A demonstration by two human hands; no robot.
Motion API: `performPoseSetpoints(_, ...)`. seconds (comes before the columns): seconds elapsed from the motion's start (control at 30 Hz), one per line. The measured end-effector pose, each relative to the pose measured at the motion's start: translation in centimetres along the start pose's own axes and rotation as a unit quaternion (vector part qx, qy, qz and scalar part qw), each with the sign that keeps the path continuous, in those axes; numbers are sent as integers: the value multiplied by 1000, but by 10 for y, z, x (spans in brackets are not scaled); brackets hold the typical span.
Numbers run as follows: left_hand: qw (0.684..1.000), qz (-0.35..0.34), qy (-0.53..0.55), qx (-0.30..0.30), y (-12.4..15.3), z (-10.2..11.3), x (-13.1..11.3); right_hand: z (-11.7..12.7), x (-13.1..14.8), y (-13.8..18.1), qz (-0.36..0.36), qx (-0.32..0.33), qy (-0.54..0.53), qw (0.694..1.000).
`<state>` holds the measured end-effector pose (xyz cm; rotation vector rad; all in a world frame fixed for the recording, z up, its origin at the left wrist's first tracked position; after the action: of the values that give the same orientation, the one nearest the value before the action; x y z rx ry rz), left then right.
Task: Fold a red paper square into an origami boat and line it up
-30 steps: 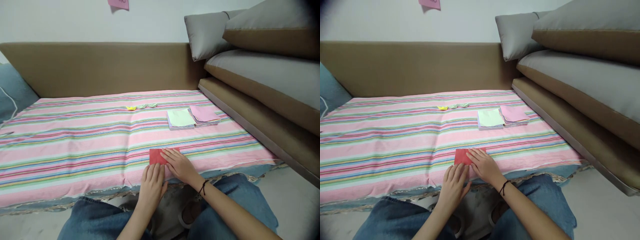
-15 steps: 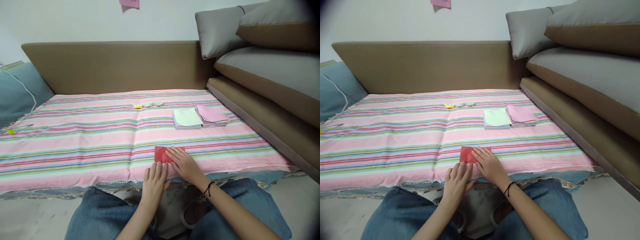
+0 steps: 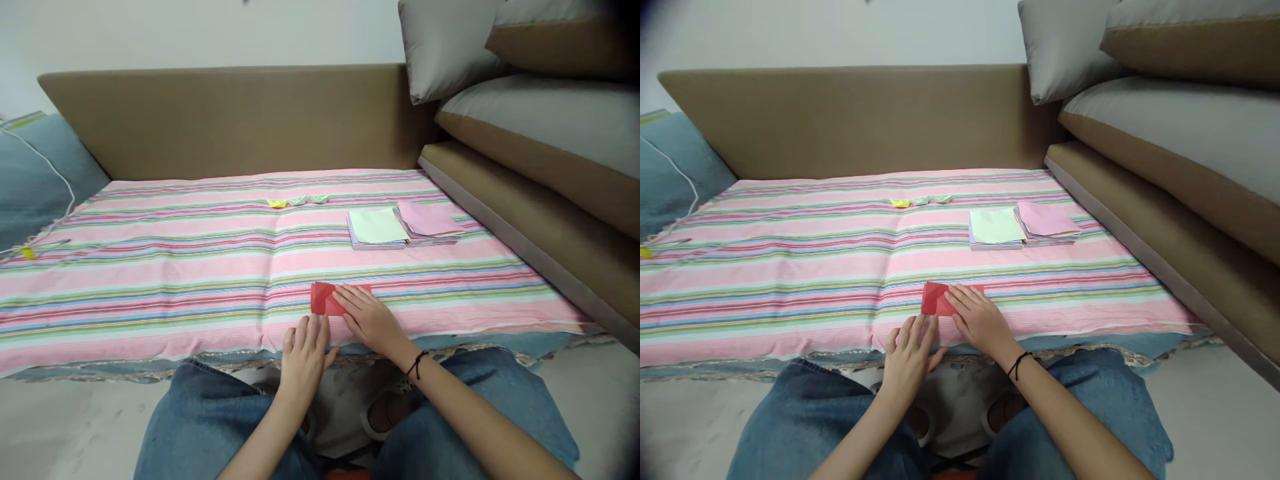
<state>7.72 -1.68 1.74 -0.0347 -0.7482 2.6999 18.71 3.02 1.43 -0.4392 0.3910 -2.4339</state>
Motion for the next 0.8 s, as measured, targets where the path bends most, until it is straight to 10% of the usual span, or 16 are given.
performPoseSetpoints(0.8, 999, 15, 37, -11, -1, 2, 8, 2, 1, 0, 6, 6, 4, 1000)
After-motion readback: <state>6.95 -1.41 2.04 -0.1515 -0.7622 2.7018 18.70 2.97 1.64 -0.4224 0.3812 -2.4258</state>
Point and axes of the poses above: each hand's wrist, its own y-axis away from the middle knuckle, its own z-axis out of the back of the hand, x = y × z, the point moved 9 cm from there along -y, towards the middle knuckle, and after that the axes turned 5 degrees about z, right-handed, at the moved point
